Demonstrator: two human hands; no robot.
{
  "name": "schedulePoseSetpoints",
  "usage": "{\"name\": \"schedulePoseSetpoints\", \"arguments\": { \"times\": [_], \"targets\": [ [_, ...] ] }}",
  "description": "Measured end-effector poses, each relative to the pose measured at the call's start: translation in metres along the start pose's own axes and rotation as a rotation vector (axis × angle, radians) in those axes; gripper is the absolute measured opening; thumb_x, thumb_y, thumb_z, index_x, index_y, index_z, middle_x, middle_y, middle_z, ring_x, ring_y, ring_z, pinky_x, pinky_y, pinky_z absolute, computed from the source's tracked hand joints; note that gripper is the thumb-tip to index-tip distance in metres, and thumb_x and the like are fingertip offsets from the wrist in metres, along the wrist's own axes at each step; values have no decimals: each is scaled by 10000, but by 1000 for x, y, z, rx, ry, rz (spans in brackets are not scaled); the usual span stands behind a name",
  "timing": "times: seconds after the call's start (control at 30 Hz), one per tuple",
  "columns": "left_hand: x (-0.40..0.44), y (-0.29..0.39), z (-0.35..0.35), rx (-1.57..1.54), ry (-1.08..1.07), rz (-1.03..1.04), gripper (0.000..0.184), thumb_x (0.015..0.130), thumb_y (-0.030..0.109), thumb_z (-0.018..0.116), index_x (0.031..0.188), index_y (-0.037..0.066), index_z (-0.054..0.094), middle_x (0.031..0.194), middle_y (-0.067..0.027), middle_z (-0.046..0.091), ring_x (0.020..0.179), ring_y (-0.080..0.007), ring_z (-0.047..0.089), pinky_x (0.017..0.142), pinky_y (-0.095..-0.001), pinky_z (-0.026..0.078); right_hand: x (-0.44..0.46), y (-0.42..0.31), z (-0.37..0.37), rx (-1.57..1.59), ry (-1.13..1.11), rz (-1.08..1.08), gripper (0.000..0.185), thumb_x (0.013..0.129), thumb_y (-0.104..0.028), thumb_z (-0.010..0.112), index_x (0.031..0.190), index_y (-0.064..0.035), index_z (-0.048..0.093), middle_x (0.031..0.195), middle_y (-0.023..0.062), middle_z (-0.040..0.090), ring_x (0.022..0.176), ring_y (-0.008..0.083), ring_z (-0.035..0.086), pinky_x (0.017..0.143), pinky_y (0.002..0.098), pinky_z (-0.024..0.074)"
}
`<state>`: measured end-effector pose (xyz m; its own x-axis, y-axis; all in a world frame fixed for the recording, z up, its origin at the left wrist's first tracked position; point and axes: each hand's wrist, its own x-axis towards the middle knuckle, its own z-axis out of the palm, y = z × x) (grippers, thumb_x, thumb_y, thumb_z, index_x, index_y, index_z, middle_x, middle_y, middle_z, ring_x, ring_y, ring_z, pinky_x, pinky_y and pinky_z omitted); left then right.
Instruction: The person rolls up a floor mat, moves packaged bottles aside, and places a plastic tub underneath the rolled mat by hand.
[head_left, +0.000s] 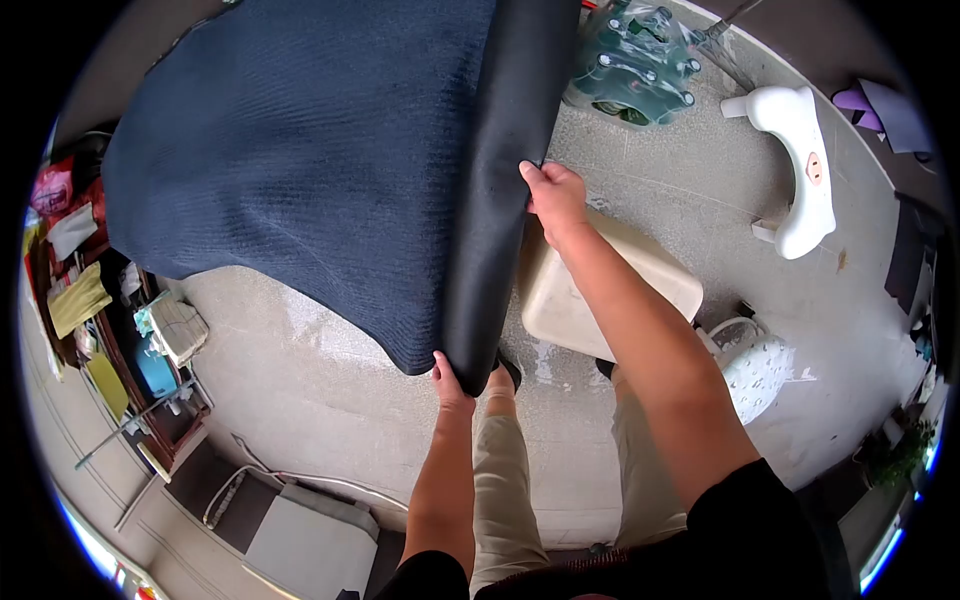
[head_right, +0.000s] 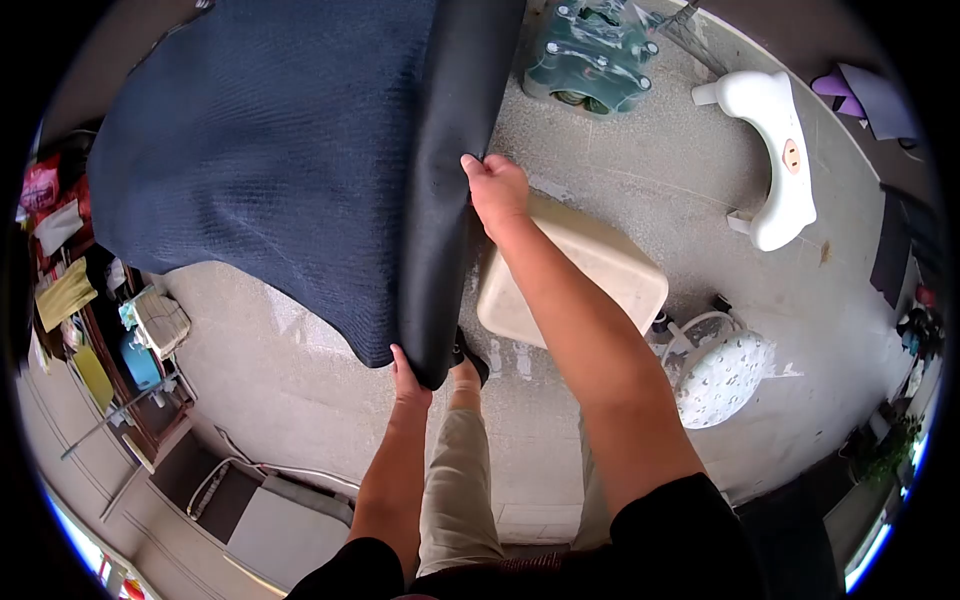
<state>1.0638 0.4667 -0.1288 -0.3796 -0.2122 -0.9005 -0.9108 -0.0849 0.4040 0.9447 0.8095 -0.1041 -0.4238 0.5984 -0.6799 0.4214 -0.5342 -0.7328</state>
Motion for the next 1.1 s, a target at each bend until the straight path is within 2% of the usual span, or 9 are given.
{"name": "schedulePoseSetpoints", "arguments": {
  "times": [0.17, 0.23, 0.37, 0.47, 0.53, 0.67, 0.87, 0.97, 1.1],
  "targets": [
    [-85, 0, 33, -49, 44, -38, 634, 885, 530, 483, 1276, 40, 388, 1265, -137, 485, 1120, -275, 516, 940, -400, 448, -20, -41, -11, -294, 52, -271, 333, 816, -240, 621, 617, -3, 499, 536, 140, 504, 490, 287, 450, 548, 393, 403],
    [-115, 2, 37, -166, 177, 78, 491, 885, 457, 540, 1126, 44, 428, 1132, -123, 514, 1016, -248, 532, 879, -377, 455, -25, -59, -24, -372, 43, -313, 324, 817, -236, 619, 621, -4, 508, 529, 132, 499, 488, 275, 453, 538, 388, 397],
    [-154, -3, 44, -96, 246, 156, 426, 895, 414, 543, 1081, 55, 410, 1119, -116, 488, 1019, -230, 497, 877, -360, 446, -15, -61, -41, -339, 41, -311, 315, 822, -236, 616, 629, -7, 522, 514, 121, 478, 475, 247, 423, 524, 378, 384],
    [-163, -16, 40, -95, 213, 217, 394, 908, 357, 547, 1149, 81, 402, 1177, -114, 456, 1056, -215, 468, 886, -348, 438, -10, -61, -51, -326, 19, -293, 321, 833, -235, 612, 623, -9, 521, 506, 87, 444, 477, 198, 389, 510, 358, 365],
    [-162, -20, 42, -157, 155, 154, 415, 905, 349, 555, 1182, 88, 388, 1194, -115, 452, 1069, -216, 465, 892, -347, 438, -6, -54, -55, -280, -28, -215, 224, 873, -191, 606, 748, -6, 620, 639, 6, 568, 542, 98, 505, 487, 266, 421],
    [-140, -45, 45, -219, 75, 150, 483, 898, 304, 578, 1267, 100, 344, 1242, -110, 434, 1108, -216, 454, 923, -347, 424, 7, -32, -57, -191, -8, -192, 313, 849, -216, 613, 625, -16, 524, 557, 4, 440, 528, 120, 391, 507, 313, 355],
    [-165, -64, 67, -211, 56, 213, 549, 870, 130, 602, 1314, 83, 283, 1309, -117, 358, 1164, -218, 396, 1009, -343, 333, 15, -33, -75, 2, -71, 26, 234, 882, -252, 601, 879, -22, 640, 737, 7, 592, 604, 112, 516, 545, 272, 419],
    [-159, -83, 71, -116, 82, 220, 527, 882, 146, 590, 1313, 127, 288, 1342, -104, 325, 1175, -209, 395, 966, -347, 388, 31, -18, -81, -12, -20, 37, 230, 888, -251, 591, 912, -26, 633, 785, 21, 600, 656, 119, 537, 559, 281, 432],
    [-154, -82, 81, -47, 138, 220, 576, 869, 107, 587, 1334, 140, 248, 1351, -104, 295, 1181, -224, 366, 983, -348, 368, 37, -31, -84, -86, -69, 180, 567, 856, -540, 528, 1002, 3, 603, 826, 56, 603, 706, 163, 558, 627, 311, 464]
  ]
}}
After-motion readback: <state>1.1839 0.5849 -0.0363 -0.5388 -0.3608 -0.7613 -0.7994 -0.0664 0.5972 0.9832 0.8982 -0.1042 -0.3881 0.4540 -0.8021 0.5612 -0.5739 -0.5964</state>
